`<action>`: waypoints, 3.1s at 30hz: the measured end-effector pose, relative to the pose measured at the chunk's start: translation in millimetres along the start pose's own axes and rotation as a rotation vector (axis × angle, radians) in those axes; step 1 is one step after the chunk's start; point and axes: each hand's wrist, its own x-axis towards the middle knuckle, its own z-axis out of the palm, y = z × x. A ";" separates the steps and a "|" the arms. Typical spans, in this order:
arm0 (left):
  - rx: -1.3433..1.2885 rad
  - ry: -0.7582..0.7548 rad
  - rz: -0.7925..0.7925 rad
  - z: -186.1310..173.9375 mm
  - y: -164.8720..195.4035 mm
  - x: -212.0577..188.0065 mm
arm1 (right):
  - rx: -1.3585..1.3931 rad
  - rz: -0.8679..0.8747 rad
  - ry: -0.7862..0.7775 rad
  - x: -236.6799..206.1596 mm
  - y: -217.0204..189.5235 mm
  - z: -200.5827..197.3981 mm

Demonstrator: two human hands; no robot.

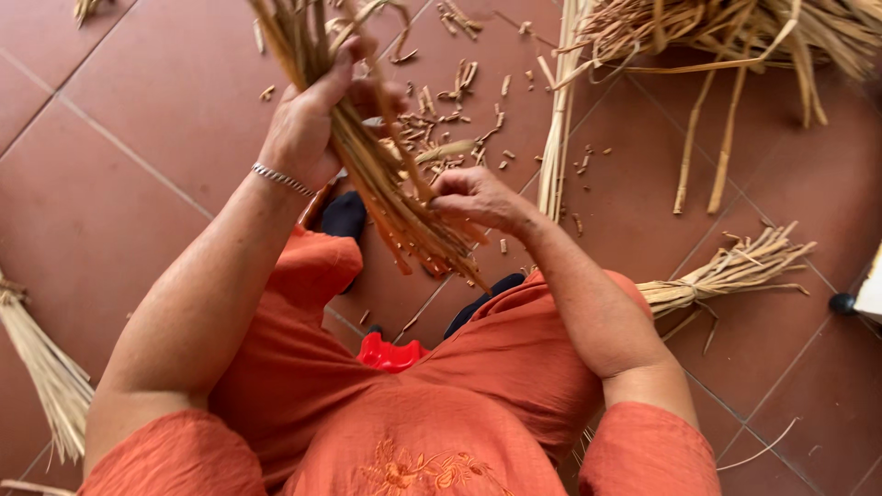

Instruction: The person gathers dried plant stalks from a large pile on the floor, then sits and uses shears to trim and separate the stalks into smaller bundles. The trimmed pieces are placed on the floor as the person continues processing additional stalks.

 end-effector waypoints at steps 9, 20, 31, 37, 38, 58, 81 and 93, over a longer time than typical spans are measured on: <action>-0.026 0.203 0.104 -10.5 -3.1 -1.2 | 0.003 -0.002 0.005 5.3 -3.7 18.1; 0.064 0.333 0.051 -7.4 19.7 4.5 | -1.277 0.409 0.227 66.0 58.6 -134.4; 0.151 0.451 -0.081 -25.6 4.2 53.6 | -1.138 0.658 0.522 148.2 69.6 -235.5; 0.152 0.464 -0.027 -30.9 9.8 58.5 | -0.923 0.580 0.733 157.5 75.1 -232.6; 0.162 0.450 -0.017 -30.7 10.4 58.1 | -0.867 0.479 0.850 155.1 76.4 -227.0; 0.116 0.312 0.090 -15.2 24.2 37.9 | -0.469 0.274 0.892 60.5 59.4 -216.7; 0.218 0.418 -0.002 -28.9 5.4 96.7 | -0.035 -0.326 0.549 126.5 -19.6 -222.8; 0.158 0.201 0.020 -10.5 13.3 44.5 | -0.314 -0.694 0.434 78.8 -140.7 13.7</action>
